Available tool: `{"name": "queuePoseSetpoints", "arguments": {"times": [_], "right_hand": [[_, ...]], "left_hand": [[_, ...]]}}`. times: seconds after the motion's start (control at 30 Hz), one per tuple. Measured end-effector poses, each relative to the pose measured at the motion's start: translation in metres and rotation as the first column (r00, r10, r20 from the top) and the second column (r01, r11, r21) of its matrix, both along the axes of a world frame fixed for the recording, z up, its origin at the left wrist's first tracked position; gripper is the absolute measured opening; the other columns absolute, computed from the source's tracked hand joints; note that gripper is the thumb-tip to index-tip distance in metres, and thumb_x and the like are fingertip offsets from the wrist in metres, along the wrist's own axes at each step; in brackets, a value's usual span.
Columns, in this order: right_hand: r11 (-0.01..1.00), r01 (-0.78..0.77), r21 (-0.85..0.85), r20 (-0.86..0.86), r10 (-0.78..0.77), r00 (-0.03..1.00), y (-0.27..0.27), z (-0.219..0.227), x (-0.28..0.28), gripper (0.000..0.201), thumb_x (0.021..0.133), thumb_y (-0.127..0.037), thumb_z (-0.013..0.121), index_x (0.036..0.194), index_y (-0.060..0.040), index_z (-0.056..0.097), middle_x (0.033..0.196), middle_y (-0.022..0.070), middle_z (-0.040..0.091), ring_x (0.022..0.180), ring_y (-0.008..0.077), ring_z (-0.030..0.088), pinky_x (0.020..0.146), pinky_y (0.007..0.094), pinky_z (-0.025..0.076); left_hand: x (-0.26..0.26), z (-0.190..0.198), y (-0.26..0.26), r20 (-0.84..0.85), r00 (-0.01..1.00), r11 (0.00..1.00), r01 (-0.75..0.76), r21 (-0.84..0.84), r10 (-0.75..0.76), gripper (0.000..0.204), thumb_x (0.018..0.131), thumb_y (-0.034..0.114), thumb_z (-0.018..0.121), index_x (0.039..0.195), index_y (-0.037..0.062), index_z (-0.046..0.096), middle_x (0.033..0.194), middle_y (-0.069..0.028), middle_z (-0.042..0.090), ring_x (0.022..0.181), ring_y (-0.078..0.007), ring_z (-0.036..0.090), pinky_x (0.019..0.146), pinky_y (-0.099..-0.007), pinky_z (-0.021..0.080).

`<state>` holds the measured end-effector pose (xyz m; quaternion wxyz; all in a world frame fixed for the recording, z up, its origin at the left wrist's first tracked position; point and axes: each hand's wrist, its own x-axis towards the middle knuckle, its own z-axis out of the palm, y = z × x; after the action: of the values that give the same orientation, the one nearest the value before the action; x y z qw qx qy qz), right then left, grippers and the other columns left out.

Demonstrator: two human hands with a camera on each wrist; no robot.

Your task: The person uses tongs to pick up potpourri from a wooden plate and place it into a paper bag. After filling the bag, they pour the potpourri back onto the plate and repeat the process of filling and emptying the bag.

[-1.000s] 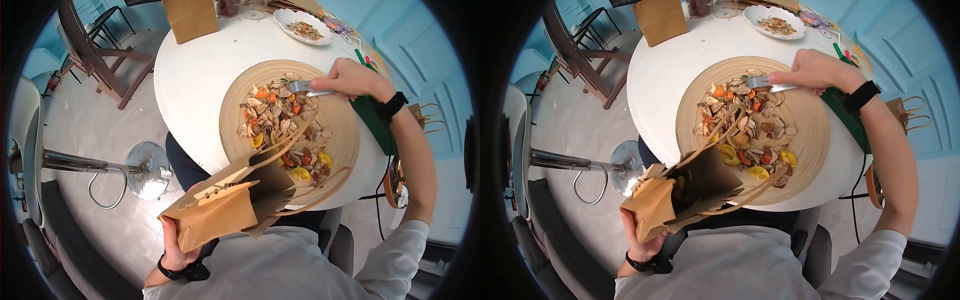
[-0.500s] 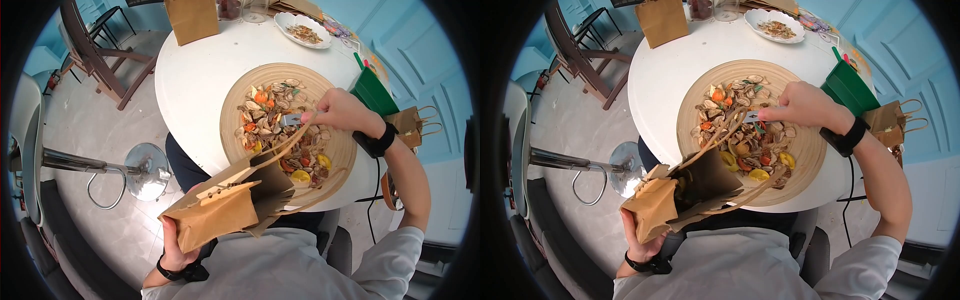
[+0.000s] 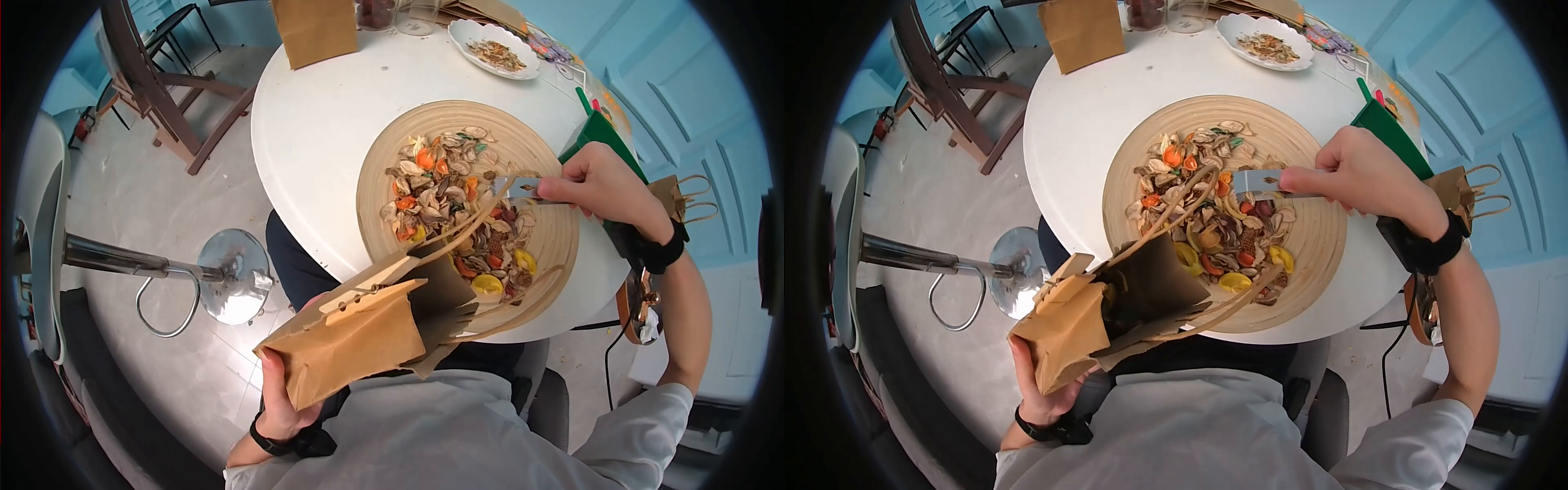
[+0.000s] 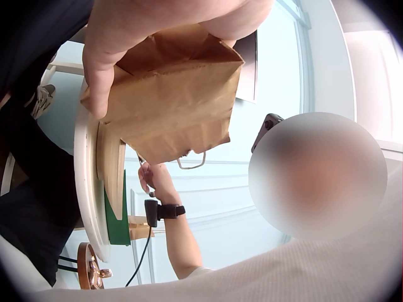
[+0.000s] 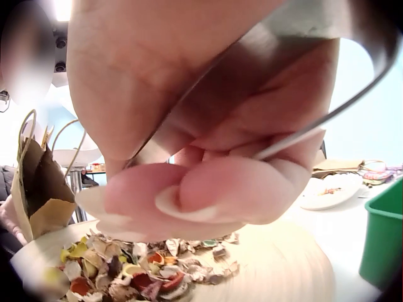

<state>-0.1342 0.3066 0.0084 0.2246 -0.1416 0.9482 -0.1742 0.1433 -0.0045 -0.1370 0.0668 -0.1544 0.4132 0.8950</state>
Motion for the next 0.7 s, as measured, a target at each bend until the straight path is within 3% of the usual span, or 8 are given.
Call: {"name": "queuePoseSetpoints", "arguments": {"times": [0.13, 0.2, 0.3, 0.33, 0.4, 0.53, 0.63, 0.7], "right_hand": [[0.997, -0.078, -0.001, -0.007, 0.078, 0.997, -0.012, 0.018, 0.017, 0.057, 0.082, -0.045, 0.078, 0.051, -0.0008, 0.059, 0.042, 0.0015, 0.046, 0.038, 0.0071, 0.049, 0.038, 0.0231, 0.035], [0.953, -0.302, -0.026, 0.011, 0.302, 0.953, -0.024, 0.024, 0.025, 0.059, 0.079, -0.047, 0.078, 0.053, 0.0013, 0.059, 0.040, 0.0054, 0.040, 0.037, 0.0137, 0.049, 0.040, 0.0262, 0.035], [0.864, -0.502, 0.049, -0.055, 0.504, 0.862, -0.048, 0.025, 0.038, 0.064, 0.078, -0.054, 0.076, 0.052, 0.0018, 0.056, 0.041, 0.0088, 0.037, 0.038, 0.0233, 0.045, 0.042, 0.0325, 0.035], [0.870, -0.492, 0.038, -0.059, 0.493, 0.868, -0.054, 0.021, 0.046, 0.064, 0.078, -0.054, 0.076, 0.052, 0.0018, 0.056, 0.041, 0.0088, 0.037, 0.038, 0.0233, 0.045, 0.042, 0.0325, 0.035], [0.829, -0.559, -0.020, -0.404, 0.505, 0.763, -0.063, 0.015, 0.058, 0.053, 0.078, -0.039, 0.080, 0.053, -0.0010, 0.053, 0.046, 0.0069, 0.039, 0.041, 0.0224, 0.036, 0.042, 0.0303, 0.029], [0.828, -0.556, 0.068, -0.393, 0.535, 0.748, -0.058, 0.034, 0.050, 0.052, 0.080, -0.040, 0.079, 0.055, -0.0010, 0.055, 0.046, 0.0079, 0.039, 0.043, 0.0260, 0.033, 0.043, 0.0336, 0.029], [0.845, -0.489, 0.217, -0.243, 0.532, 0.811, -0.033, 0.043, 0.030, 0.053, 0.082, -0.044, 0.075, 0.056, -0.0007, 0.059, 0.046, 0.0081, 0.039, 0.042, 0.0240, 0.037, 0.044, 0.0351, 0.030], [0.929, -0.276, 0.246, -0.216, 0.330, 0.919, -0.012, 0.031, 0.012, 0.073, 0.083, -0.060, 0.067, 0.050, 0.0022, 0.049, 0.043, 0.0107, 0.032, 0.039, 0.0224, 0.038, 0.043, 0.0370, 0.030]], "left_hand": [[0.000, 0.003, 0.000, -0.009, 1.000, 1.000, 0.011, -0.006, -0.011, 0.085, 0.093, 0.073, 0.031, 0.152, 0.0117, 0.025, 0.147, -0.0135, 0.043, 0.128, -0.0303, 0.052, 0.098, -0.0506, 0.050], [0.001, 0.004, 0.001, -0.001, 1.000, 1.000, 0.016, -0.007, -0.016, 0.085, 0.093, 0.073, 0.031, 0.152, 0.0118, 0.024, 0.148, -0.0131, 0.043, 0.129, -0.0302, 0.051, 0.099, -0.0514, 0.049], [0.002, 0.001, 0.000, -0.009, 1.000, 0.999, 0.014, 0.029, -0.013, 0.084, 0.094, 0.072, 0.032, 0.151, 0.0120, 0.026, 0.149, -0.0108, 0.043, 0.131, -0.0279, 0.049, 0.101, -0.0510, 0.047], [0.004, 0.000, -0.001, -0.017, 0.999, 1.000, 0.027, 0.004, -0.027, 0.084, 0.094, 0.072, 0.032, 0.151, 0.0120, 0.027, 0.149, -0.0098, 0.043, 0.131, -0.0265, 0.048, 0.101, -0.0493, 0.047], [0.003, 0.003, -0.003, -0.034, 0.998, 0.998, 0.054, 0.015, -0.053, 0.083, 0.094, 0.073, 0.033, 0.150, 0.0124, 0.031, 0.148, -0.0072, 0.044, 0.130, -0.0230, 0.049, 0.101, -0.0428, 0.046], [0.011, -0.006, -0.005, 0.024, 0.999, 0.993, -0.038, 0.108, 0.035, 0.081, 0.094, 0.073, 0.032, 0.148, 0.0126, 0.033, 0.143, -0.0073, 0.049, 0.124, -0.0229, 0.054, 0.095, -0.0397, 0.050], [0.005, 0.000, -0.002, -0.003, 0.999, 0.998, 0.035, 0.045, -0.035, 0.081, 0.093, 0.073, 0.032, 0.147, 0.0127, 0.034, 0.139, -0.0078, 0.052, 0.116, -0.0229, 0.059, 0.088, -0.0385, 0.053], [0.005, -0.002, 0.000, 0.070, 0.997, 0.998, -0.047, 0.046, 0.043, 0.082, 0.093, 0.074, 0.031, 0.147, 0.0128, 0.034, 0.137, -0.0086, 0.054, 0.111, -0.0233, 0.062, 0.083, -0.0378, 0.055]]}}
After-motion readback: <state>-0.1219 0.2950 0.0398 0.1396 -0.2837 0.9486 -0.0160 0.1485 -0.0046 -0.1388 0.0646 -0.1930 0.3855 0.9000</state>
